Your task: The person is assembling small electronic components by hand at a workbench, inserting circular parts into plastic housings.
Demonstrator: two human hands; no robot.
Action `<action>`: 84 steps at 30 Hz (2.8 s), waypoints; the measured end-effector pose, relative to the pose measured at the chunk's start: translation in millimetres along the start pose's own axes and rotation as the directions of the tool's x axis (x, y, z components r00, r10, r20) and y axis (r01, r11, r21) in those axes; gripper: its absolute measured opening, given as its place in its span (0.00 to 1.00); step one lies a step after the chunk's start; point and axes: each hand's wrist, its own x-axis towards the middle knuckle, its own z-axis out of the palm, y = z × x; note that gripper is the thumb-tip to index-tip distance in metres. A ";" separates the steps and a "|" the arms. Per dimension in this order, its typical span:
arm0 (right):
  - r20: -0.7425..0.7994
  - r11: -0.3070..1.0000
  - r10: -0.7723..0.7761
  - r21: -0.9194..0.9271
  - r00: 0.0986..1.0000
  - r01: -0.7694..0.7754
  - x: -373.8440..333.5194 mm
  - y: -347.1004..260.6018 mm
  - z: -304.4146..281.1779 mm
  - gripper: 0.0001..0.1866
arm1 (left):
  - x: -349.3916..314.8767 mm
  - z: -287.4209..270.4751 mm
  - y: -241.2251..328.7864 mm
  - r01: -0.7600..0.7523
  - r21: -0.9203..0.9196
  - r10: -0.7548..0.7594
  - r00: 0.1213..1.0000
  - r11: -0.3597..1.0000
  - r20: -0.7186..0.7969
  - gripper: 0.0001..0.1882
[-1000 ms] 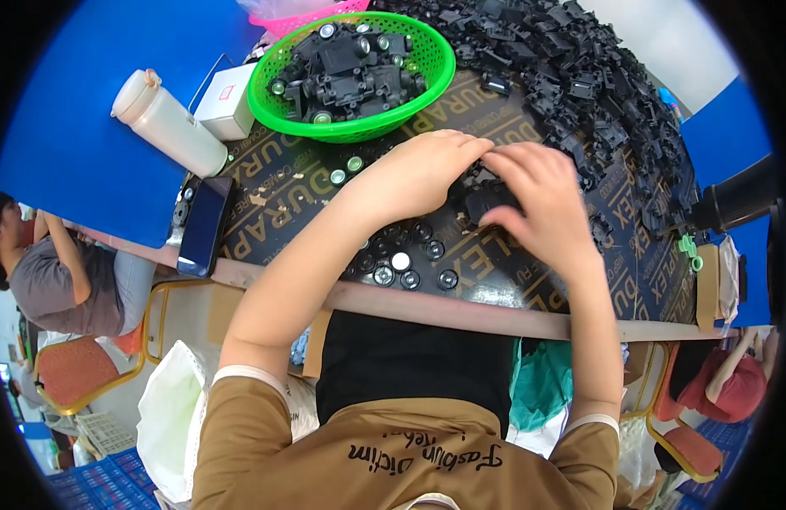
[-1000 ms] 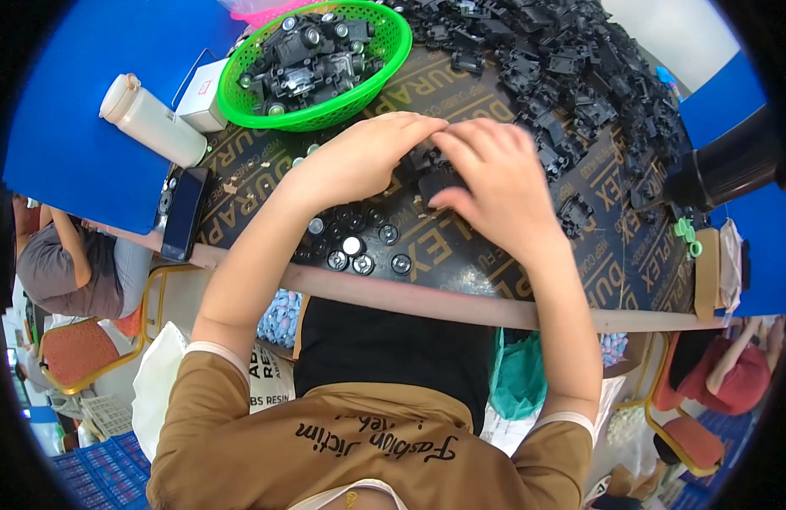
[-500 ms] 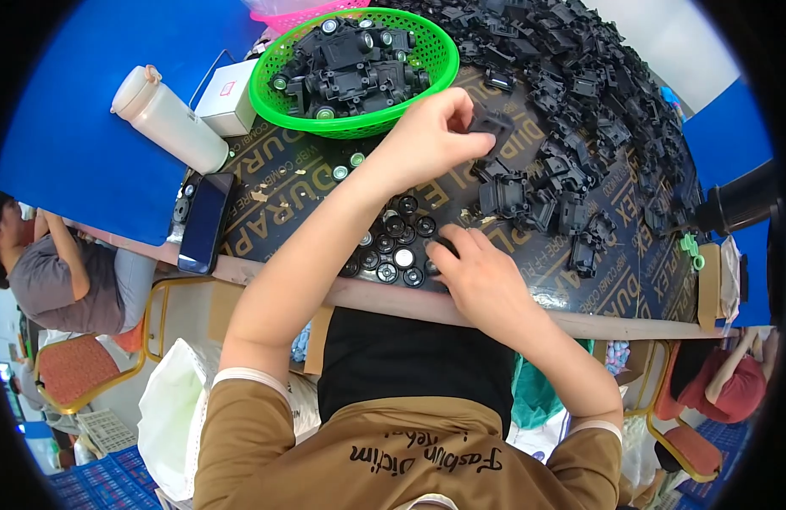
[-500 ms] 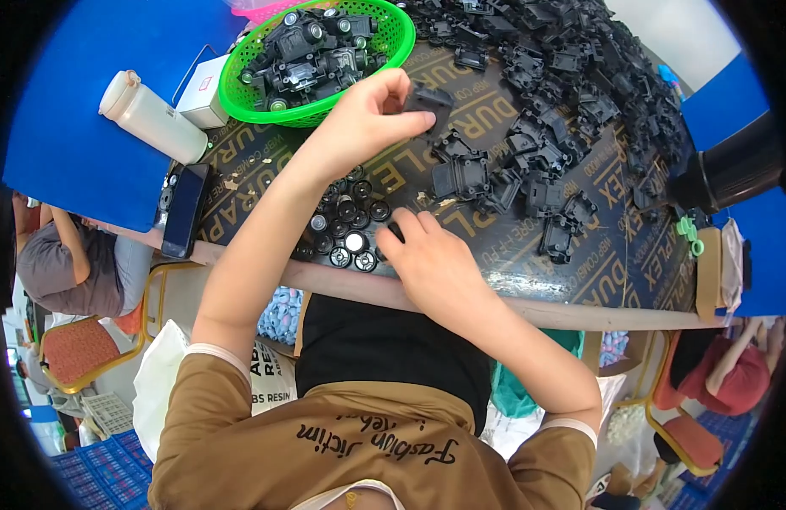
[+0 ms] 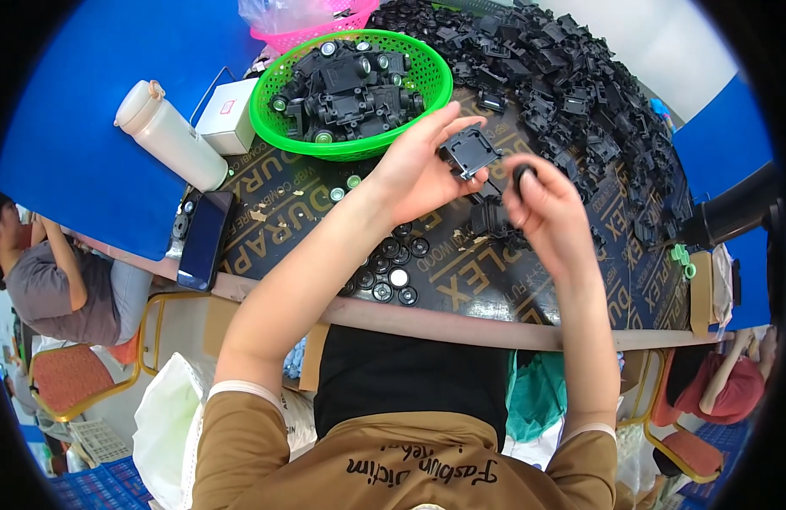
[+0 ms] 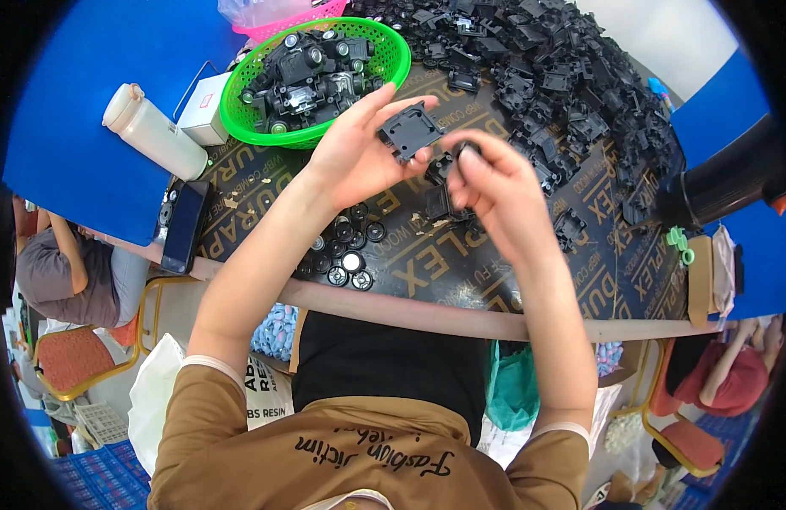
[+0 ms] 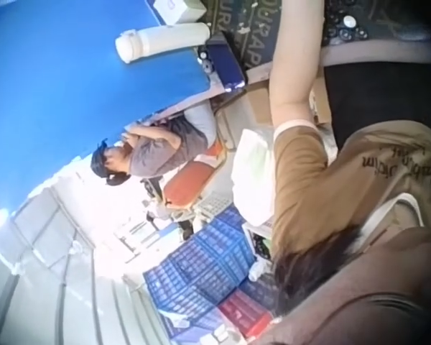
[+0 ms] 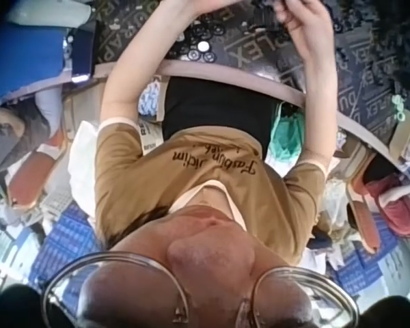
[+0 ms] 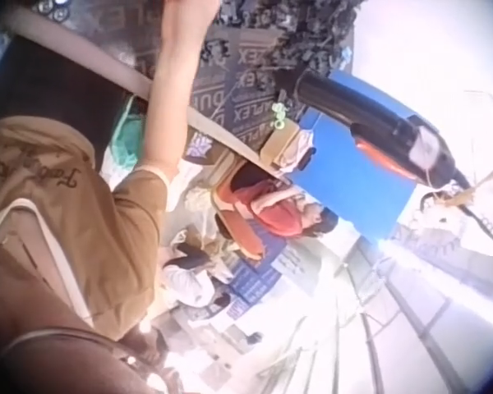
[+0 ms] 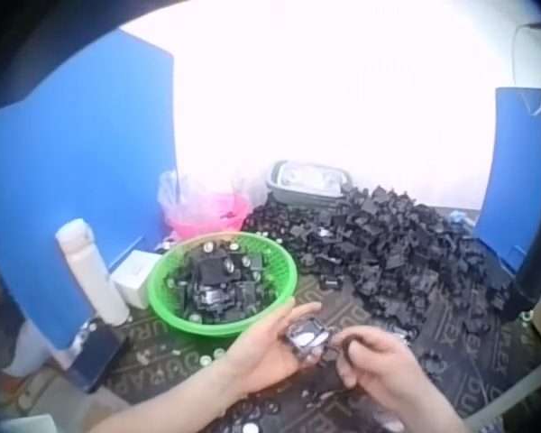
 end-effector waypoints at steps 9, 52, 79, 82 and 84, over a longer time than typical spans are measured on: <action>-0.024 0.982 -0.063 0.175 0.998 0.066 32.6 -13.7 -34.3 0.17 | 2.9 -5.7 -3.3 0.028 -0.147 -0.011 0.993 0.989 0.116 0.18; -0.037 0.660 -0.353 -0.718 0.935 0.221 9.0 -7.8 -1.3 0.09 | 1.3 -1.5 -15.2 -0.002 0.497 -0.054 0.994 0.868 0.099 0.23; 0.036 0.986 -0.135 0.102 0.990 0.130 17.6 10.8 -20.0 0.11 | 4.2 -2.5 -20.9 -0.493 0.849 0.455 0.722 -0.192 0.522 0.26; 0.077 0.989 -0.114 0.101 0.990 0.106 18.5 14.2 -24.4 0.11 | 3.2 -1.5 -20.0 -0.492 0.828 0.435 0.705 -0.268 0.560 0.26; 0.096 0.992 -0.096 0.094 0.991 0.087 18.2 15.8 -26.5 0.11 | 2.7 -2.6 -20.9 -0.515 0.771 0.415 0.650 -0.376 0.637 0.26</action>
